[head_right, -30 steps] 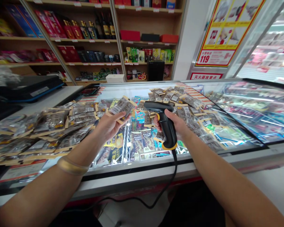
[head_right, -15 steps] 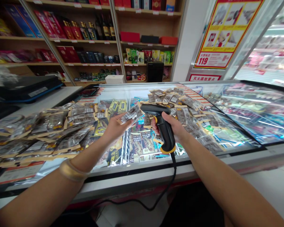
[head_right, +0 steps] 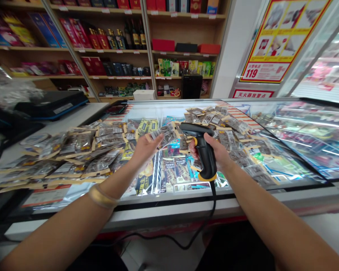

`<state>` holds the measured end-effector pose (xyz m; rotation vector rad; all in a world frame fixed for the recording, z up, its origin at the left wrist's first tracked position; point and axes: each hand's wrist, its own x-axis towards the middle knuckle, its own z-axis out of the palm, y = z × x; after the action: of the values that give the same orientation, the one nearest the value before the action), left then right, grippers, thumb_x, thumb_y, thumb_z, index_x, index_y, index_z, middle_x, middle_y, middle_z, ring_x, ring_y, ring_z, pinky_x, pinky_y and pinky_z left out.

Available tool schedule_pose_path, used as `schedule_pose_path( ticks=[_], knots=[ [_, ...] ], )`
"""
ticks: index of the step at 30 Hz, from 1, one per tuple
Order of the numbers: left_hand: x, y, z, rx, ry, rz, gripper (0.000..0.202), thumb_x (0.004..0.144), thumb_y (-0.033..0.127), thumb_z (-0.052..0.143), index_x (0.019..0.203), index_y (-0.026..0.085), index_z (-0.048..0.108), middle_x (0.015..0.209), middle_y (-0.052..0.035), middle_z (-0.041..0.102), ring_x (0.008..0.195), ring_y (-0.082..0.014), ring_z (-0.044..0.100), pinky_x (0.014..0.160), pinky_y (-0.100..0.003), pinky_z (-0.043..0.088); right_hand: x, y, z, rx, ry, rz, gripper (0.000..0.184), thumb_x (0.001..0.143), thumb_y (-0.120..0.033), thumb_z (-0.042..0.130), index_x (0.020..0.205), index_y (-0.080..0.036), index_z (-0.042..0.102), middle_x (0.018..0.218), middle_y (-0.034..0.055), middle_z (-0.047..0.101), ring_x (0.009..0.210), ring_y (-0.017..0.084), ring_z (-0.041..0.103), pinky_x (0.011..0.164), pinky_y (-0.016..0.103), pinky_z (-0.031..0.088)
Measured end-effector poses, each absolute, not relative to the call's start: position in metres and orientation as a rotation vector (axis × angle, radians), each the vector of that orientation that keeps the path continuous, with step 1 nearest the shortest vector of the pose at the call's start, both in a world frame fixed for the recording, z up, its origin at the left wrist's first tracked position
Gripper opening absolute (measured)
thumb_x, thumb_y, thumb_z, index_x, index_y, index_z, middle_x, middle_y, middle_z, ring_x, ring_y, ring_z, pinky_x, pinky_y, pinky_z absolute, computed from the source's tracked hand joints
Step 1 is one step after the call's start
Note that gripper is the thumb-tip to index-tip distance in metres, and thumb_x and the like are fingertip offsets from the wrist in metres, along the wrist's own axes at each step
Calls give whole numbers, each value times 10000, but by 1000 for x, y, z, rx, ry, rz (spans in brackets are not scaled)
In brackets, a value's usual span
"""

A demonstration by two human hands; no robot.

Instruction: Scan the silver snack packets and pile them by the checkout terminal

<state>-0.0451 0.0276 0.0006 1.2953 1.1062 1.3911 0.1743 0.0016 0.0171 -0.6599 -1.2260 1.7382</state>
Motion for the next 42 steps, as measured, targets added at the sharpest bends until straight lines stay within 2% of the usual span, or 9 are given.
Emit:
schedule_pose_path(
  ticks=[4, 10, 13, 16, 18, 23, 28, 33, 42],
  knots=[
    [-76, 27, 26, 1394, 1332, 1599, 347, 739, 403, 647, 956, 132, 636, 778, -39, 661, 681, -156, 612, 658, -294, 504, 157, 2, 18, -614, -1229, 1718, 402, 759, -587, 565, 729, -186, 566, 697, 49, 490, 608, 157, 434, 562, 302, 410],
    [-166, -2, 68, 1646, 2058, 1742, 672, 720, 322, 658, 1315, 150, 397, 1013, -91, 632, 902, -236, 617, 880, -393, 473, 108, 2, 20, -564, -1292, 1820, 446, 735, -604, 604, 745, -158, 607, 687, 37, 515, 601, 128, 456, 564, 267, 402],
    [-199, -19, 72, 1749, 2390, 1401, 665, 772, 368, 583, 1367, 170, 362, 1058, -117, 632, 994, -296, 601, 934, -472, 431, 81, 1, 21, -523, -1322, 1864, 456, 726, -604, 616, 732, -149, 611, 680, 28, 520, 579, 114, 455, 553, 256, 399],
    [-213, -31, 62, 2021, 2620, 865, 524, 792, 449, 535, 1258, 211, 543, 1269, -168, 545, 1236, -384, 448, 1038, -583, 279, 62, -3, 19, -526, -1286, 1931, 463, 691, -602, 656, 729, -142, 616, 673, 20, 531, 571, 109, 468, 555, 249, 401],
    [-215, -36, 54, 2150, 2665, 589, 483, 824, 495, 471, 1211, 241, 608, 1392, -160, 452, 1330, -396, 332, 1067, -602, 207, 55, -5, 16, -548, -1263, 1966, 469, 679, -597, 672, 756, -138, 624, 668, 17, 541, 568, 108, 480, 558, 245, 402],
    [-218, -38, 43, 2112, 2627, 465, 534, 862, 534, 366, 1277, 277, 581, 1424, -139, 436, 1323, -384, 343, 1043, -580, 275, 54, -7, 7, -552, -1249, 1995, 447, 685, -575, 676, 766, -139, 616, 653, 8, 543, 552, 104, 478, 543, 239, 397],
    [-221, -38, 46, 2180, 2514, 953, 407, 818, 458, 498, 1127, 256, 671, 1347, -145, 505, 1330, -407, 317, 1071, -617, 202, 61, -5, 10, -564, -1223, 1967, 441, 693, -584, 660, 707, -148, 590, 652, 16, 537, 569, 108, 473, 553, 240, 413],
    [-189, -41, 57, 2312, 2220, 1321, 340, 822, 382, 534, 1122, 268, 644, 1302, -127, 515, 1317, -360, 343, 1079, -564, 222, 89, -11, 23, -522, -1256, 1841, 453, 708, -597, 633, 714, -144, 609, 675, 35, 536, 602, 124, 472, 557, 249, 423],
    [-53, -14, 31, 2477, 1512, 988, 368, 849, 360, 526, 1153, 163, 591, 1123, -133, 616, 1079, -264, 551, 964, -428, 417, 204, -30, 20, -635, -1132, 1574, 382, 764, -556, 582, 771, -174, 603, 725, 42, 501, 636, 151, 467, 581, 282, 446]
  ],
)
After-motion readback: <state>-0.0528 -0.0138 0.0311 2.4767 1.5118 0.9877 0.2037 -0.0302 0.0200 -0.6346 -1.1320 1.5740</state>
